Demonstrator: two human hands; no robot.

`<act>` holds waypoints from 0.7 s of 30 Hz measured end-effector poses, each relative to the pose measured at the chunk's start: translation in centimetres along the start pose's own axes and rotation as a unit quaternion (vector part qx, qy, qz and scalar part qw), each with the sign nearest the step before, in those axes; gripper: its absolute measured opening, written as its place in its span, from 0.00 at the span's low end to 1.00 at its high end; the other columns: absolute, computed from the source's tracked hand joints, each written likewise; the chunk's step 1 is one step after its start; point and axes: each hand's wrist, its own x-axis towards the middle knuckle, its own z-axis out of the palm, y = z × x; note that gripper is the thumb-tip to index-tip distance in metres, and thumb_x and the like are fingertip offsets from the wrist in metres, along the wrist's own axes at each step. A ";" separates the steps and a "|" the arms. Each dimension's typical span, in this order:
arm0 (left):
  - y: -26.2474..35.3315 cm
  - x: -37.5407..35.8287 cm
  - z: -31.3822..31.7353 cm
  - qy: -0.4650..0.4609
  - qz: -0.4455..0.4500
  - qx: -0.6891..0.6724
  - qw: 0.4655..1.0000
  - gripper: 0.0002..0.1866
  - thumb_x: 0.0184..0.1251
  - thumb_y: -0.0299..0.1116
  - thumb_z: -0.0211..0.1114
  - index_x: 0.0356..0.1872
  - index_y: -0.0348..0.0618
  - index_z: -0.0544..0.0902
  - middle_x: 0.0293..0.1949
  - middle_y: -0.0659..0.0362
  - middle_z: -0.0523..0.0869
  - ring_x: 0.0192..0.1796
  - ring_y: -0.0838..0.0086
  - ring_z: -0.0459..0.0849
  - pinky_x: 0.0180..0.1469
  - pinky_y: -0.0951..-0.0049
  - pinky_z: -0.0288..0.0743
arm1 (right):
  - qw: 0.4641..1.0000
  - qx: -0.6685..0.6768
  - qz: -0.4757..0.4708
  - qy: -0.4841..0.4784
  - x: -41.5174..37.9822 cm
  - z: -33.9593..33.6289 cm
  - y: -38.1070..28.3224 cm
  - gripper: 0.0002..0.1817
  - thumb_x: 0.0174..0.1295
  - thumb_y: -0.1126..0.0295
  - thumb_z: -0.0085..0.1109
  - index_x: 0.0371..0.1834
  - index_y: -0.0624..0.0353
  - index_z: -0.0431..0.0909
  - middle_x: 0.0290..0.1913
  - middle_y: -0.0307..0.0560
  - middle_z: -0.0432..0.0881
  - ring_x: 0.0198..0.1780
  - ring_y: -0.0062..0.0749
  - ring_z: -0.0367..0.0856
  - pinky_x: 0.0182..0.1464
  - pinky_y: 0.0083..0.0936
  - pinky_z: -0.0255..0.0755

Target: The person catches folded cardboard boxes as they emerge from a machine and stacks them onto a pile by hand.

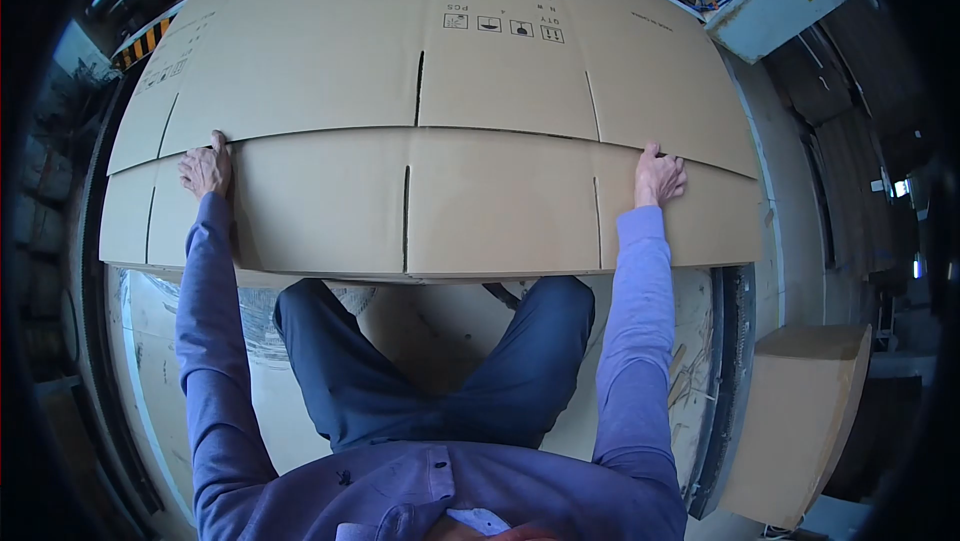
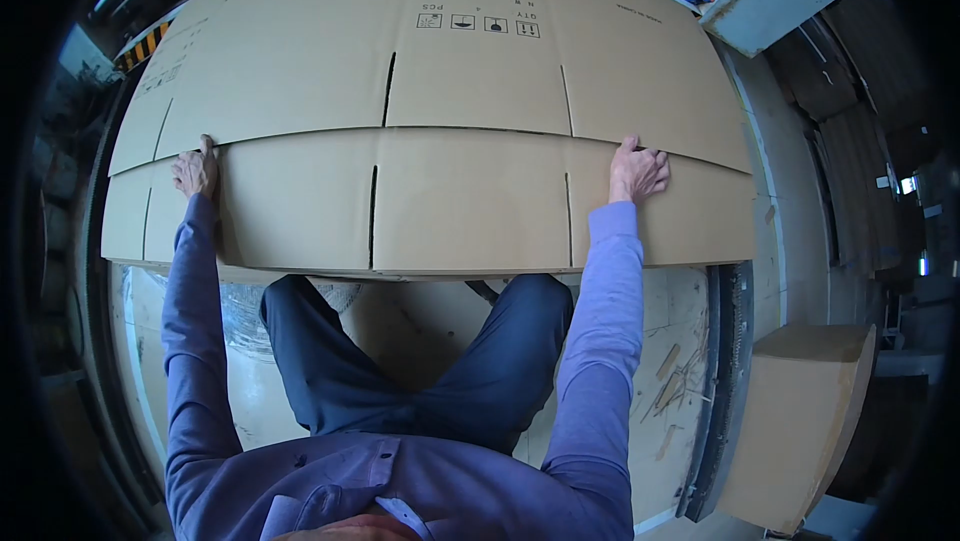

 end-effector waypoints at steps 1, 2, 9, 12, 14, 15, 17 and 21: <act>0.2 -0.2 -0.4 -0.013 0.003 -0.003 1.000 0.42 0.58 0.63 0.40 0.54 0.26 0.67 0.57 0.41 0.66 0.63 0.56 0.58 0.64 0.56 0.47 | 1.000 -0.005 -0.003 0.002 -0.1 0.0 0.0 0.32 0.57 0.46 0.41 0.50 0.67 0.72 0.61 0.49 0.66 0.64 0.40 0.58 0.64 0.42 0.45; 0.4 -0.3 -0.9 -0.026 0.006 -0.006 1.000 0.42 0.58 0.63 0.40 0.54 0.26 0.67 0.57 0.41 0.66 0.63 0.56 0.58 0.64 0.56 0.47 | 1.000 0.000 -0.009 0.001 -0.1 0.0 0.1 0.32 0.57 0.46 0.40 0.50 0.67 0.72 0.61 0.50 0.66 0.64 0.40 0.57 0.64 0.42 0.45; 0.8 -0.4 -1.8 -0.052 0.019 0.008 0.998 0.42 0.58 0.63 0.39 0.53 0.27 0.68 0.57 0.42 0.67 0.63 0.57 0.60 0.64 0.57 0.48 | 0.999 -0.007 -0.030 -0.023 0.0 0.0 -0.3 0.33 0.58 0.48 0.36 0.50 0.70 0.71 0.61 0.53 0.64 0.65 0.41 0.55 0.65 0.42 0.44; 0.7 -0.1 -1.2 -0.046 0.016 0.012 0.999 0.42 0.58 0.64 0.38 0.54 0.27 0.68 0.58 0.42 0.67 0.63 0.57 0.59 0.64 0.56 0.47 | 0.999 -0.010 -0.030 -0.024 0.1 0.3 -0.4 0.33 0.59 0.49 0.35 0.51 0.72 0.69 0.61 0.53 0.64 0.65 0.41 0.55 0.65 0.41 0.44; 0.7 -0.1 -0.9 -0.041 0.011 0.016 0.999 0.43 0.58 0.64 0.38 0.54 0.27 0.67 0.58 0.42 0.66 0.64 0.57 0.59 0.64 0.56 0.47 | 0.999 -0.012 -0.030 -0.025 0.0 0.3 -0.3 0.33 0.59 0.49 0.35 0.51 0.72 0.69 0.61 0.53 0.64 0.65 0.41 0.55 0.65 0.41 0.44; 0.7 -0.1 -0.8 -0.037 0.009 0.017 0.999 0.43 0.58 0.64 0.38 0.55 0.27 0.67 0.58 0.42 0.66 0.64 0.57 0.59 0.64 0.56 0.47 | 0.999 -0.013 -0.030 -0.027 0.0 0.2 -0.4 0.33 0.59 0.49 0.35 0.52 0.72 0.69 0.61 0.53 0.64 0.65 0.41 0.55 0.65 0.41 0.44; 0.7 0.0 -0.7 -0.035 0.010 0.013 0.999 0.43 0.58 0.64 0.38 0.55 0.27 0.66 0.58 0.42 0.66 0.64 0.57 0.59 0.64 0.56 0.47 | 0.999 -0.012 -0.027 -0.023 0.1 0.3 -0.5 0.34 0.59 0.49 0.34 0.52 0.72 0.68 0.61 0.53 0.64 0.65 0.41 0.55 0.65 0.41 0.44; 0.6 0.0 -0.6 -0.022 0.029 0.006 0.999 0.44 0.59 0.64 0.38 0.56 0.26 0.66 0.58 0.43 0.67 0.64 0.56 0.59 0.64 0.56 0.47 | 0.999 -0.028 -0.031 -0.010 0.4 1.5 0.0 0.34 0.60 0.47 0.33 0.53 0.68 0.69 0.62 0.53 0.63 0.65 0.45 0.55 0.64 0.44 0.45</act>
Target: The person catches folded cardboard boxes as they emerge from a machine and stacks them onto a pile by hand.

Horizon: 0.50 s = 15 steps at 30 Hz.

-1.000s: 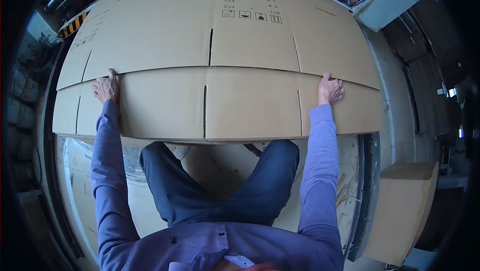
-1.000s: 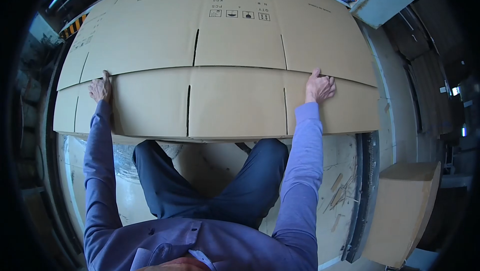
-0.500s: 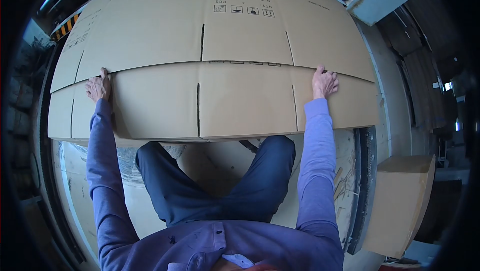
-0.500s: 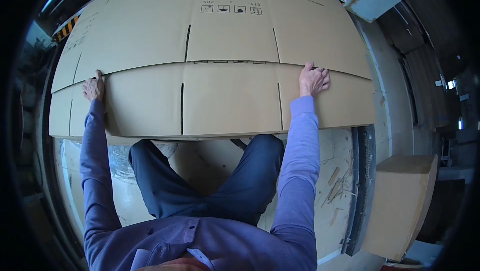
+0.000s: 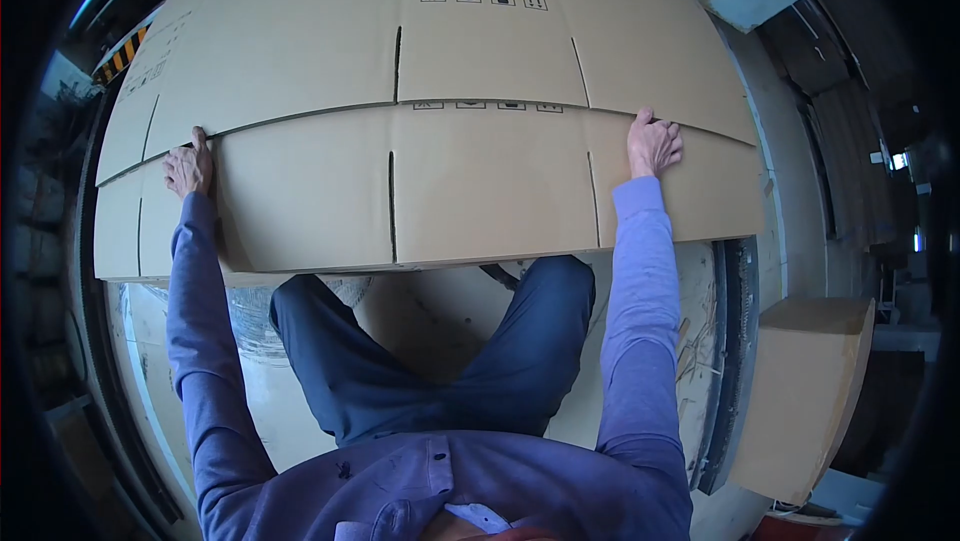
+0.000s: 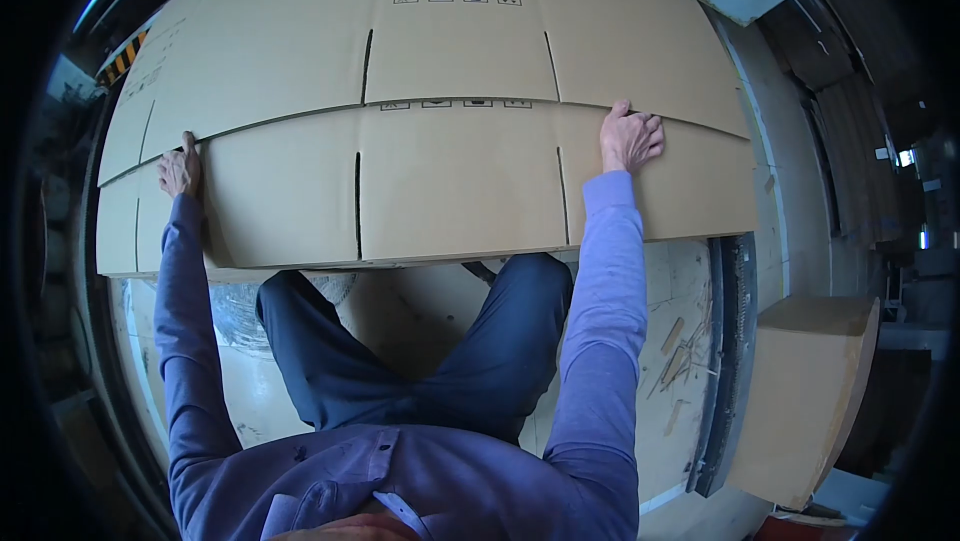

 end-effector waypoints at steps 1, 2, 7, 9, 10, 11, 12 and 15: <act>0.4 -0.1 -0.3 -0.012 0.004 0.004 1.000 0.42 0.59 0.64 0.38 0.56 0.30 0.67 0.58 0.43 0.67 0.63 0.56 0.59 0.64 0.56 0.48 | 1.000 -0.010 -0.004 -0.001 -0.1 -0.2 0.1 0.34 0.60 0.46 0.33 0.53 0.66 0.70 0.63 0.53 0.62 0.65 0.47 0.55 0.64 0.45 0.45; 0.5 -0.2 -0.7 -0.023 0.005 0.010 1.000 0.40 0.59 0.64 0.39 0.56 0.34 0.68 0.57 0.43 0.67 0.63 0.55 0.60 0.63 0.56 0.48 | 1.000 -0.022 0.012 -0.017 -0.2 -0.5 0.3 0.34 0.60 0.46 0.33 0.53 0.66 0.70 0.62 0.53 0.63 0.65 0.48 0.55 0.64 0.45 0.46; 1.7 -2.6 -4.4 -0.065 0.121 0.068 0.988 0.22 0.63 0.53 0.43 0.46 0.54 0.77 0.42 0.45 0.77 0.49 0.55 0.74 0.49 0.57 0.68 | 0.994 -0.007 0.083 -0.069 0.4 -1.2 0.4 0.29 0.57 0.45 0.42 0.49 0.59 0.74 0.55 0.58 0.69 0.60 0.53 0.62 0.57 0.51 0.55; -2.6 1.4 2.8 0.050 0.140 0.024 0.989 0.30 0.60 0.57 0.43 0.44 0.38 0.77 0.43 0.43 0.77 0.49 0.54 0.74 0.52 0.59 0.65 | 0.986 -0.025 0.071 -0.147 0.6 -1.7 0.2 0.32 0.58 0.45 0.40 0.55 0.62 0.67 0.58 0.58 0.67 0.59 0.50 0.63 0.61 0.47 0.52; 0.7 -0.7 -1.8 -0.049 0.019 0.020 0.998 0.36 0.59 0.58 0.44 0.49 0.28 0.72 0.49 0.42 0.74 0.55 0.55 0.70 0.57 0.59 0.61 | 0.984 -0.066 0.052 -0.156 0.5 -2.6 -0.2 0.32 0.60 0.46 0.35 0.56 0.61 0.68 0.60 0.57 0.65 0.61 0.47 0.62 0.60 0.46 0.53; 1.3 -1.0 -1.4 0.023 -0.042 -0.008 0.999 0.39 0.57 0.59 0.45 0.53 0.26 0.68 0.55 0.41 0.69 0.61 0.55 0.64 0.63 0.59 0.54 | 0.979 -0.030 0.023 -0.198 3.4 2.9 2.3 0.31 0.62 0.48 0.30 0.56 0.62 0.67 0.61 0.54 0.64 0.61 0.45 0.61 0.60 0.46 0.53; 0.5 -0.5 -0.7 0.029 -0.030 -0.051 0.998 0.40 0.57 0.57 0.45 0.56 0.24 0.63 0.59 0.41 0.65 0.64 0.56 0.59 0.65 0.59 0.48 | 0.989 -0.048 0.010 -0.139 1.2 0.9 0.3 0.31 0.61 0.49 0.29 0.56 0.62 0.68 0.61 0.53 0.65 0.62 0.44 0.61 0.60 0.45 0.53; 0.3 -1.0 -1.6 0.056 -0.013 -0.087 0.995 0.37 0.56 0.55 0.48 0.51 0.25 0.67 0.55 0.42 0.68 0.62 0.56 0.62 0.64 0.59 0.50 | 0.995 -0.077 0.012 -0.066 -0.5 -1.6 -1.3 0.30 0.61 0.50 0.29 0.55 0.61 0.69 0.59 0.52 0.67 0.62 0.43 0.61 0.61 0.43 0.51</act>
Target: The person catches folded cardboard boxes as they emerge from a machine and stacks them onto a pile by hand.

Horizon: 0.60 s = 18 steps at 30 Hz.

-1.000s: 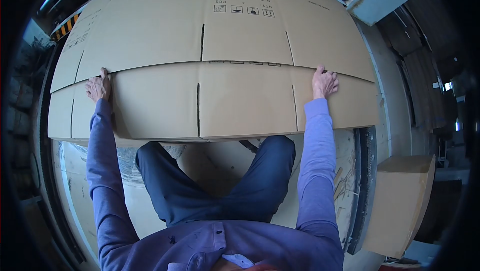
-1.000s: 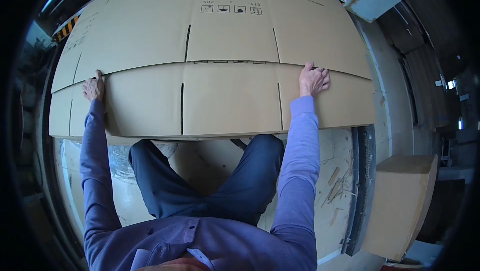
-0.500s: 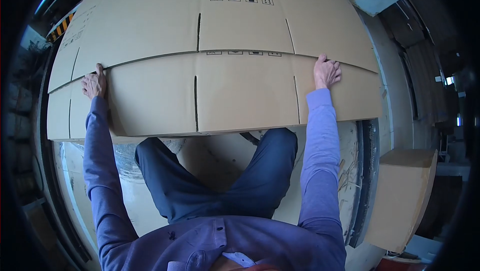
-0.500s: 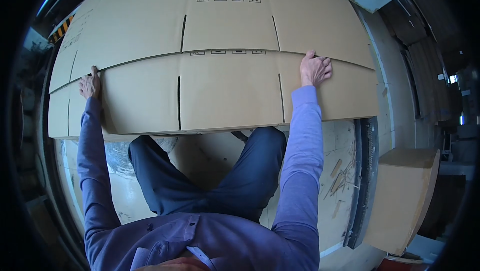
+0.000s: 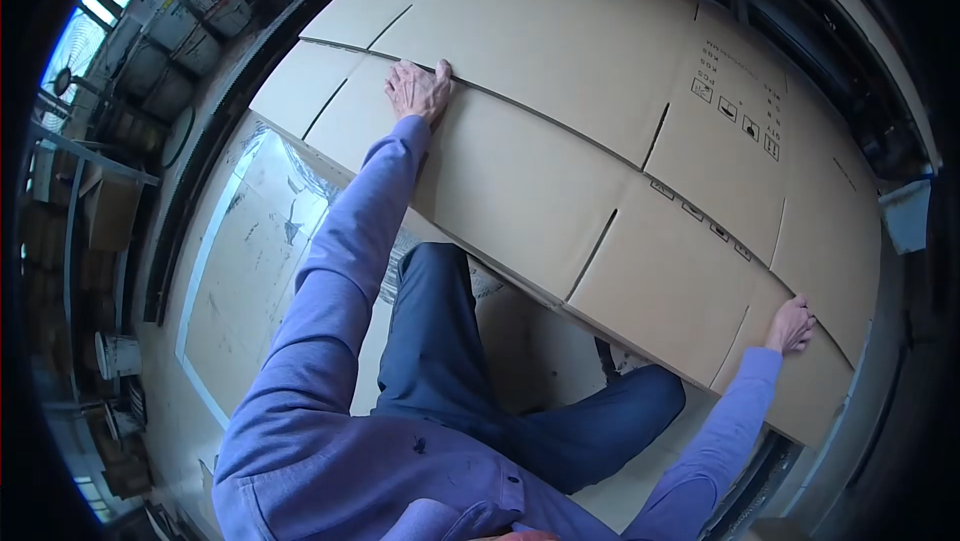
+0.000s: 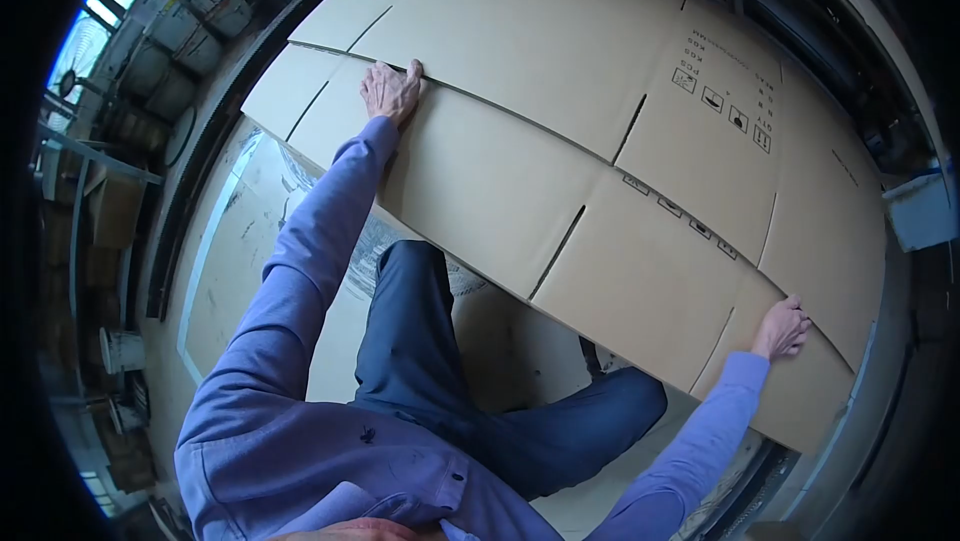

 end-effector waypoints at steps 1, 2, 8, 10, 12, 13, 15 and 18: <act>0.1 -0.2 0.0 0.019 0.007 0.002 1.000 0.36 0.56 0.55 0.49 0.51 0.25 0.67 0.54 0.41 0.68 0.61 0.56 0.63 0.63 0.59 0.51 | 1.000 -0.006 0.008 0.003 -0.2 0.1 0.0 0.30 0.61 0.51 0.30 0.55 0.61 0.69 0.59 0.51 0.67 0.62 0.43 0.61 0.61 0.42 0.51; 0.1 -0.3 -0.2 0.005 -0.008 0.006 1.000 0.36 0.56 0.55 0.49 0.50 0.25 0.68 0.54 0.41 0.69 0.60 0.55 0.64 0.63 0.60 0.53 | 1.000 -0.004 0.008 0.016 -0.3 0.2 0.1 0.28 0.60 0.52 0.32 0.53 0.60 0.71 0.57 0.51 0.69 0.60 0.43 0.63 0.60 0.42 0.54; -2.3 0.8 1.7 0.035 0.261 0.098 0.960 0.25 0.61 0.51 0.47 0.37 0.36 0.78 0.37 0.45 0.78 0.46 0.56 0.74 0.48 0.60 0.66 | 0.996 0.047 -0.013 0.068 1.4 1.7 2.0 0.14 0.54 0.62 0.45 0.31 0.57 0.79 0.41 0.50 0.79 0.43 0.46 0.77 0.41 0.42 0.71; -3.0 2.6 4.0 0.035 0.126 0.060 0.990 0.28 0.66 0.54 0.41 0.34 0.37 0.78 0.35 0.45 0.77 0.44 0.52 0.73 0.48 0.58 0.66 | 0.996 0.061 0.013 0.067 0.9 0.3 1.0 0.25 0.62 0.53 0.31 0.39 0.60 0.77 0.45 0.51 0.78 0.49 0.48 0.73 0.52 0.43 0.64; -0.9 1.3 1.1 -0.012 0.000 -0.069 0.998 0.37 0.64 0.62 0.34 0.46 0.32 0.74 0.47 0.41 0.75 0.54 0.51 0.70 0.57 0.60 0.59 | 0.985 0.145 0.040 0.085 -0.2 -1.2 0.1 0.31 0.64 0.51 0.26 0.39 0.64 0.77 0.46 0.51 0.78 0.52 0.49 0.71 0.57 0.42 0.58; 0.0 0.5 -0.3 -0.010 -0.036 -0.093 0.995 0.42 0.63 0.64 0.32 0.51 0.29 0.71 0.52 0.39 0.73 0.58 0.50 0.67 0.61 0.61 0.56 | 0.983 0.155 0.046 0.087 0.1 -1.4 0.4 0.31 0.64 0.51 0.26 0.39 0.64 0.78 0.46 0.51 0.78 0.52 0.49 0.70 0.57 0.42 0.57; 0.0 0.1 -0.9 -0.035 -0.040 -0.116 0.992 0.46 0.61 0.67 0.30 0.56 0.26 0.65 0.56 0.39 0.69 0.61 0.51 0.64 0.64 0.62 0.52 | 0.979 0.179 0.054 0.082 -0.1 -0.9 0.9 0.32 0.65 0.51 0.25 0.38 0.65 0.78 0.45 0.51 0.78 0.52 0.48 0.70 0.57 0.42 0.56; 0.3 -0.2 -1.3 -0.020 -0.063 -0.172 0.983 0.50 0.58 0.70 0.29 0.59 0.24 0.61 0.58 0.39 0.67 0.63 0.51 0.62 0.65 0.63 0.50 | 0.969 0.206 0.051 0.128 -0.6 -1.4 0.7 0.33 0.65 0.52 0.26 0.31 0.69 0.79 0.42 0.57 0.79 0.47 0.50 0.72 0.54 0.40 0.60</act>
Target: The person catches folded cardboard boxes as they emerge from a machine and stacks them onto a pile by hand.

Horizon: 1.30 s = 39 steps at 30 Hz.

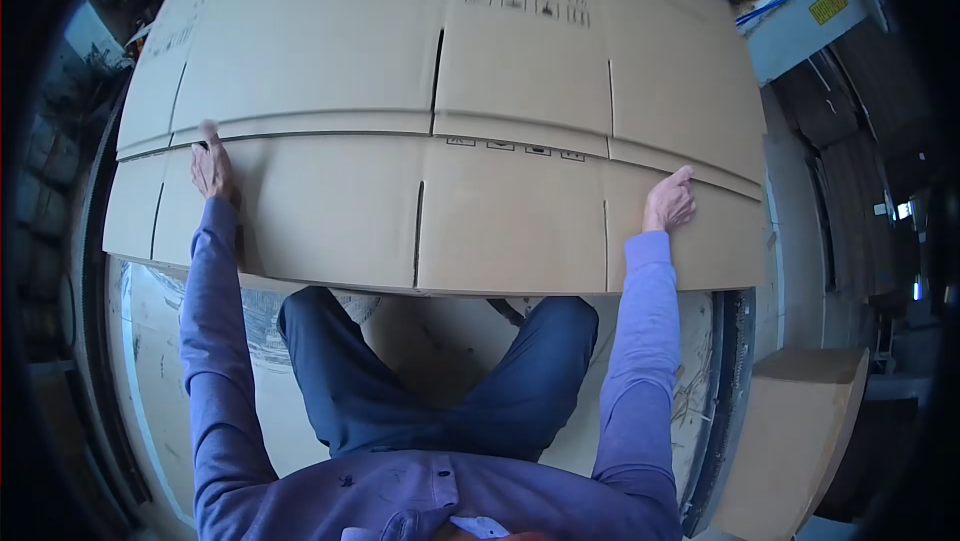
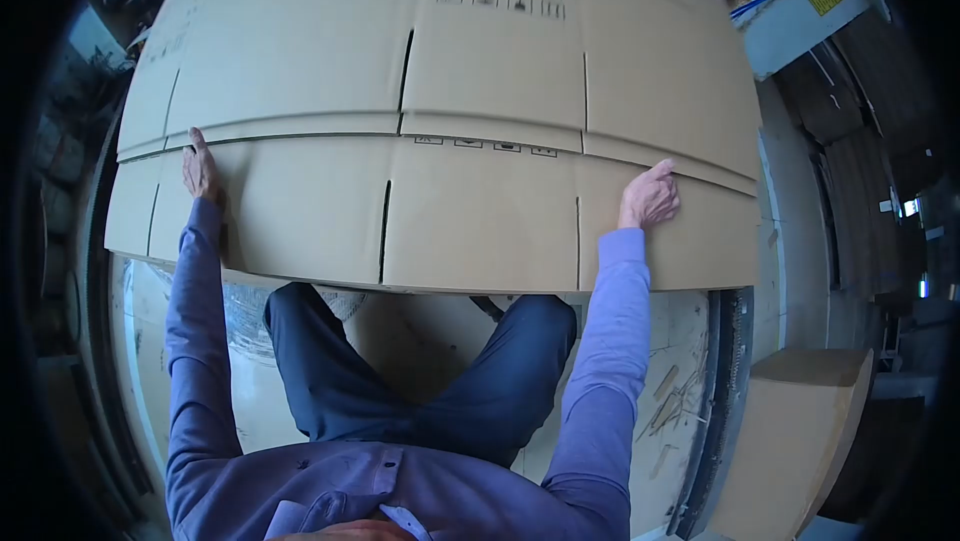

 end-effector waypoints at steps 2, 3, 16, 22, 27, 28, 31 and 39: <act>0.2 -0.3 0.1 0.040 -0.047 -0.039 0.997 0.50 0.56 0.71 0.35 0.58 0.25 0.64 0.56 0.39 0.69 0.62 0.51 0.64 0.64 0.62 0.52 | 1.000 -0.012 0.006 -0.014 0.3 0.2 0.6 0.33 0.63 0.51 0.29 0.29 0.70 0.79 0.40 0.60 0.79 0.45 0.51 0.73 0.53 0.40 0.61; -0.3 0.1 0.3 0.022 -0.017 -0.023 0.999 0.48 0.56 0.70 0.38 0.57 0.26 0.65 0.56 0.39 0.70 0.61 0.52 0.65 0.63 0.62 0.54 | 0.999 -0.025 0.008 -0.023 0.8 0.7 1.4 0.32 0.62 0.51 0.31 0.28 0.71 0.79 0.39 0.61 0.79 0.45 0.51 0.73 0.52 0.40 0.61; -0.6 1.4 0.3 -0.065 0.037 0.222 0.972 0.41 0.55 0.66 0.45 0.47 0.30 0.73 0.49 0.43 0.76 0.53 0.52 0.73 0.56 0.59 0.63 | 0.997 -0.071 -0.005 -0.033 0.5 0.9 1.0 0.30 0.53 0.46 0.44 0.37 0.67 0.78 0.48 0.55 0.75 0.52 0.49 0.69 0.55 0.43 0.60; -2.2 2.5 1.7 -0.012 0.028 0.215 0.976 0.44 0.51 0.70 0.45 0.44 0.29 0.75 0.48 0.41 0.75 0.54 0.51 0.72 0.56 0.56 0.62 | 0.998 -0.045 -0.023 -0.030 0.9 1.8 1.5 0.32 0.58 0.49 0.40 0.49 0.71 0.71 0.57 0.54 0.69 0.63 0.43 0.59 0.63 0.41 0.48; -2.3 2.4 1.9 -0.018 0.040 0.212 0.976 0.44 0.52 0.70 0.44 0.45 0.29 0.75 0.48 0.41 0.75 0.55 0.52 0.70 0.57 0.56 0.61 | 0.998 -0.041 -0.012 -0.055 0.7 1.4 1.1 0.30 0.58 0.52 0.39 0.49 0.71 0.71 0.59 0.54 0.67 0.64 0.42 0.57 0.64 0.40 0.45; -2.4 2.5 1.9 -0.019 0.046 0.212 0.976 0.44 0.53 0.70 0.44 0.45 0.29 0.75 0.48 0.41 0.75 0.55 0.52 0.70 0.57 0.56 0.60 | 0.997 -0.042 -0.010 -0.068 0.8 1.4 1.1 0.30 0.59 0.52 0.37 0.50 0.71 0.70 0.60 0.54 0.65 0.64 0.42 0.56 0.64 0.39 0.45; -2.7 2.5 2.0 -0.024 0.059 0.214 0.975 0.44 0.54 0.70 0.42 0.46 0.30 0.74 0.49 0.42 0.74 0.55 0.53 0.70 0.57 0.56 0.60 | 0.998 -0.040 -0.020 -0.054 0.9 1.7 1.0 0.30 0.59 0.52 0.36 0.49 0.70 0.70 0.59 0.53 0.66 0.63 0.42 0.57 0.64 0.39 0.45; -1.9 1.9 2.4 -0.007 0.055 0.249 0.967 0.43 0.57 0.69 0.37 0.46 0.31 0.75 0.52 0.43 0.72 0.57 0.55 0.68 0.59 0.58 0.58 | 0.997 -0.058 -0.020 -0.055 0.8 1.9 1.0 0.30 0.59 0.51 0.34 0.48 0.69 0.71 0.57 0.52 0.67 0.61 0.42 0.59 0.63 0.39 0.46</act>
